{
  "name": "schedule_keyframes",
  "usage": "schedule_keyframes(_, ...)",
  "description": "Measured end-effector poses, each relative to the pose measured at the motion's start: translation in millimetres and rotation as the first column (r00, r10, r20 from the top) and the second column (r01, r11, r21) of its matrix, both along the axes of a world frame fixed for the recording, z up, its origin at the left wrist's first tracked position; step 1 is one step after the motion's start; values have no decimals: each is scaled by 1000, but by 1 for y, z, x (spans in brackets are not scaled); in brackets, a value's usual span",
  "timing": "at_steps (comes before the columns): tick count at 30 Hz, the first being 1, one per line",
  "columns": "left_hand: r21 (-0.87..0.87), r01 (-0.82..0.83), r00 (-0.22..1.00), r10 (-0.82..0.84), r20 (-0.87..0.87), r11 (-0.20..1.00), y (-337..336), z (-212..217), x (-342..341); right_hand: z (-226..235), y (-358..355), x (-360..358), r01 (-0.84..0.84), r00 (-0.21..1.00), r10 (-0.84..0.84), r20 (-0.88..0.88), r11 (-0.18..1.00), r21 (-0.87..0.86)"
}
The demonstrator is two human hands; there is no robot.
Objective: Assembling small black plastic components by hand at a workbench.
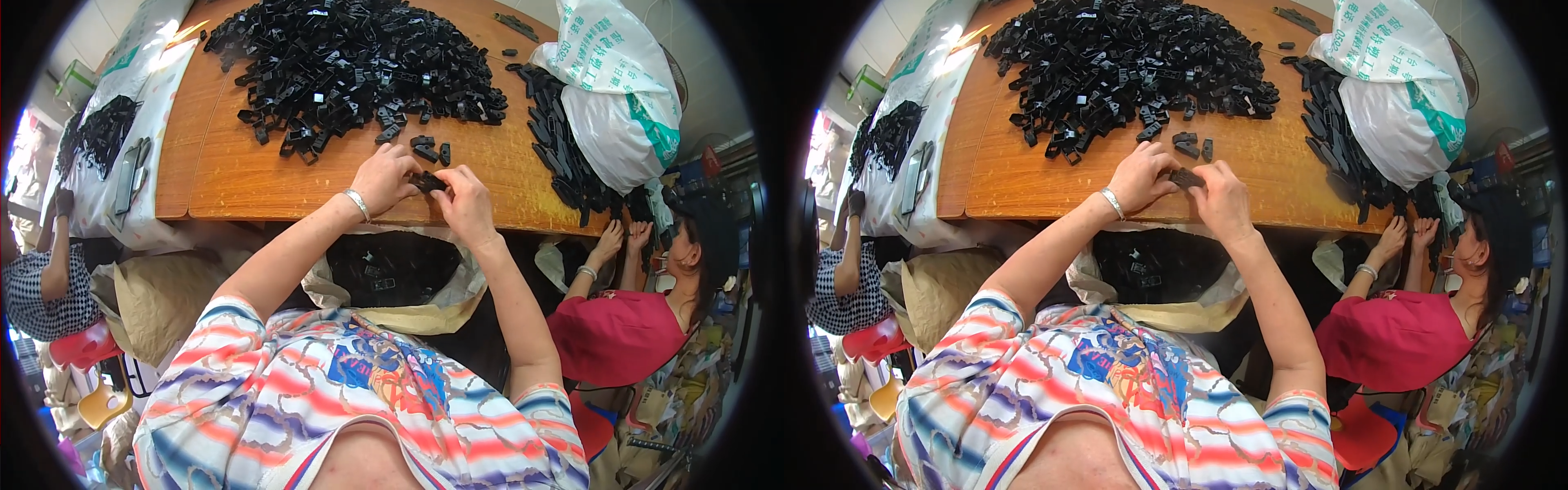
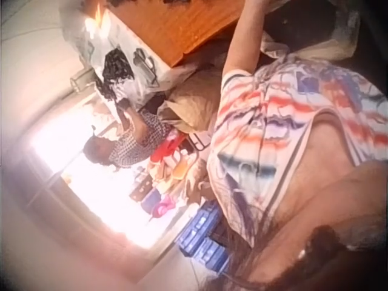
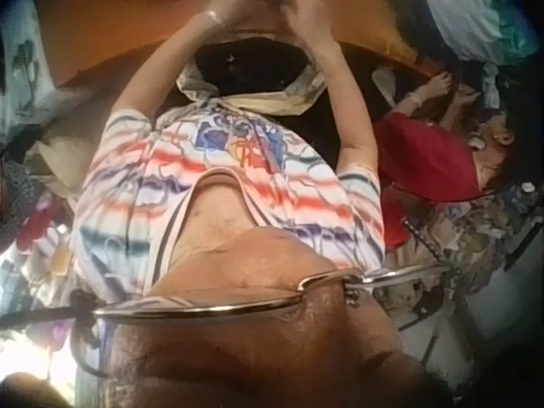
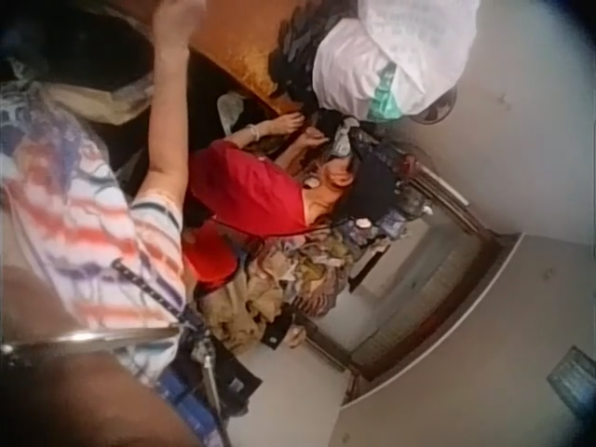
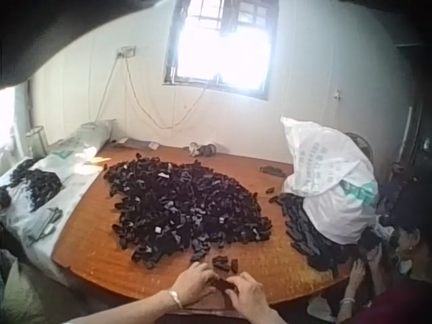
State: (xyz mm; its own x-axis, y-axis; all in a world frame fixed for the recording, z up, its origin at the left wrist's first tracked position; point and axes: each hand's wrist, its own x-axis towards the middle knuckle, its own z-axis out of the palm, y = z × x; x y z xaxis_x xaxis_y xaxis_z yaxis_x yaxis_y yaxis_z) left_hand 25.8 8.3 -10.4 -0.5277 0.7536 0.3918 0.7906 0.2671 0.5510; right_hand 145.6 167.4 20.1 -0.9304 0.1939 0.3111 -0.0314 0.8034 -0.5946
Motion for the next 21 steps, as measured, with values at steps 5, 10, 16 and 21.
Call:
schedule_keyframes(5, -17, -13, 999, 13, 36, 1000, 3, -3, -1, -3, 2, -8, -58, 998, 60, -19, 992, 111)
schedule_keyframes(10, -8, 0, 1000, 0, 21, 1000, 2, -5, -3, -13, -15, -3, -81, 997, 70, 41, 832, 549)
schedule_keyframes(16, -65, 117, 987, -108, 116, 991, -2, 6, -6, 7, -7, 6, -135, 976, 79, 203, 950, 281)
schedule_keyframes(21, 109, -273, 960, 278, -32, 956, -29, 17, -23, 13, -29, 47, -271, 933, 207, 294, 942, 196)
